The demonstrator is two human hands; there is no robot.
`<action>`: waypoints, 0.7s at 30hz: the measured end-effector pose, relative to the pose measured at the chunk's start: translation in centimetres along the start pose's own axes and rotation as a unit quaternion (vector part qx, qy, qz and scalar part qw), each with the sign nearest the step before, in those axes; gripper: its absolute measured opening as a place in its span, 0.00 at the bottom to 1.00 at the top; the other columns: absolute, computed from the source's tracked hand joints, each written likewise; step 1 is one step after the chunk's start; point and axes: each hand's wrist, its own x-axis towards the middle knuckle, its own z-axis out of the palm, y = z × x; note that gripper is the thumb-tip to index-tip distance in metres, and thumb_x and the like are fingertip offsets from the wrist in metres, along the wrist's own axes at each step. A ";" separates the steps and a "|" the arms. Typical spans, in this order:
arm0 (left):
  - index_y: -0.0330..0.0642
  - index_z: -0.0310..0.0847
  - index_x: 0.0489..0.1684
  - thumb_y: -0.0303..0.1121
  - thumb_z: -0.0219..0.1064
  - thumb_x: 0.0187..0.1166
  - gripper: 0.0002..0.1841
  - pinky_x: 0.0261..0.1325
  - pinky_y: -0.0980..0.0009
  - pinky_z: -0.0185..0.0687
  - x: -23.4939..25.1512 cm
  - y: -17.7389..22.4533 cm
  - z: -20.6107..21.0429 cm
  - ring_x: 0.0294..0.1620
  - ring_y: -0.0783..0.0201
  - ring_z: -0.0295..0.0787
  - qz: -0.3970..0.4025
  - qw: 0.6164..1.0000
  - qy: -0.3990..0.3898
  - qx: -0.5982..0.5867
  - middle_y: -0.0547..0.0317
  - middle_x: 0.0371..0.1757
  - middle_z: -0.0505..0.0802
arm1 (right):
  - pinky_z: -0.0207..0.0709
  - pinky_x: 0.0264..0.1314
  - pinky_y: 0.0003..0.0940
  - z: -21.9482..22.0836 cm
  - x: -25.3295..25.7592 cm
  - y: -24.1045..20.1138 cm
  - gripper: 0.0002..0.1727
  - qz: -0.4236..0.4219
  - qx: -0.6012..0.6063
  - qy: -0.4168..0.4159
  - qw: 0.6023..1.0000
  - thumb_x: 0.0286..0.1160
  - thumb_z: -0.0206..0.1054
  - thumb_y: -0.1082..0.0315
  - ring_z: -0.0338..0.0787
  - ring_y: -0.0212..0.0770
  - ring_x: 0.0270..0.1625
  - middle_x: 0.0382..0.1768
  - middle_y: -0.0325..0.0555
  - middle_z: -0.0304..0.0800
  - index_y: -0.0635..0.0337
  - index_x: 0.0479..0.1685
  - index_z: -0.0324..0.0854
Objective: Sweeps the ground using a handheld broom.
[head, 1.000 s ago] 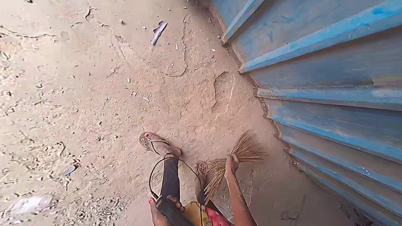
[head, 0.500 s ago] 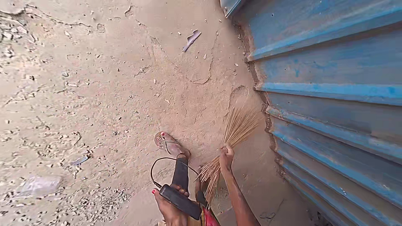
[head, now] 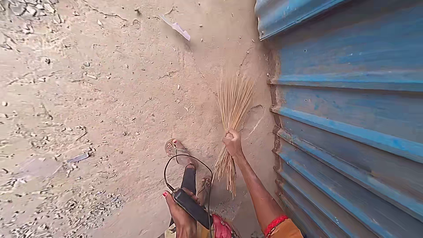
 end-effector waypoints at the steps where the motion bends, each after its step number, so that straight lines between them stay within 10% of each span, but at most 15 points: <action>1: 0.51 0.70 0.15 0.68 0.14 0.85 0.44 0.14 0.70 0.80 0.1 0.4 0.6 0.09 0.67 0.81 0.006 1.000 0.004 -0.010 0.63 0.11 0.84 | 0.77 0.42 0.30 -0.3 0.2 0.8 0.04 0.056 0.063 0.101 0.991 0.58 0.62 0.82 0.81 0.31 0.36 0.30 0.41 0.82 0.64 0.25 0.79; 5: 0.49 0.70 0.15 0.65 0.14 0.87 0.44 0.15 0.71 0.83 0.1 1.2 1.0 0.10 0.67 0.84 0.013 0.999 0.017 -0.027 0.63 0.11 0.86 | 0.74 0.42 0.41 -0.1 8.9 -1.1 0.03 0.192 0.140 0.220 0.946 0.73 0.64 0.78 0.80 0.41 0.38 0.33 0.48 0.81 0.63 0.33 0.80; 11: 0.48 0.70 0.14 0.67 0.15 0.85 0.45 0.14 0.68 0.83 0.2 0.3 0.6 0.09 0.64 0.83 -0.007 1.000 0.012 -0.003 0.60 0.10 0.83 | 0.74 0.39 0.44 3.9 22.4 -13.4 0.07 -0.121 -0.093 -0.080 0.985 0.65 0.68 0.75 0.80 0.38 0.33 0.28 0.42 0.81 0.57 0.23 0.76; 15: 0.49 0.70 0.18 0.67 0.16 0.86 0.43 0.15 0.69 0.81 -0.1 1.0 1.9 0.10 0.66 0.82 0.009 0.999 0.026 -0.031 0.62 0.11 0.83 | 0.72 0.38 0.41 2.9 11.4 -12.4 0.03 -0.196 -0.169 -0.215 0.942 0.59 0.70 0.75 0.81 0.37 0.34 0.29 0.42 0.83 0.59 0.28 0.82; 18: 0.50 0.70 0.18 0.66 0.14 0.86 0.43 0.14 0.68 0.83 -0.1 2.3 1.8 0.10 0.65 0.84 0.072 0.994 0.048 -0.069 0.63 0.10 0.84 | 0.75 0.40 0.34 2.5 0.1 -4.2 0.02 -0.012 -0.051 0.016 0.999 0.57 0.66 0.77 0.80 0.33 0.34 0.29 0.41 0.82 0.62 0.27 0.81; 21: 0.51 0.69 0.24 0.66 0.13 0.85 0.41 0.15 0.69 0.82 0.9 3.6 0.4 0.11 0.67 0.83 0.147 0.977 0.115 -0.098 0.66 0.11 0.83 | 0.73 0.52 0.54 4.9 -3.9 0.0 0.07 0.258 -0.020 0.186 0.948 0.75 0.67 0.74 0.83 0.54 0.49 0.45 0.62 0.86 0.67 0.46 0.87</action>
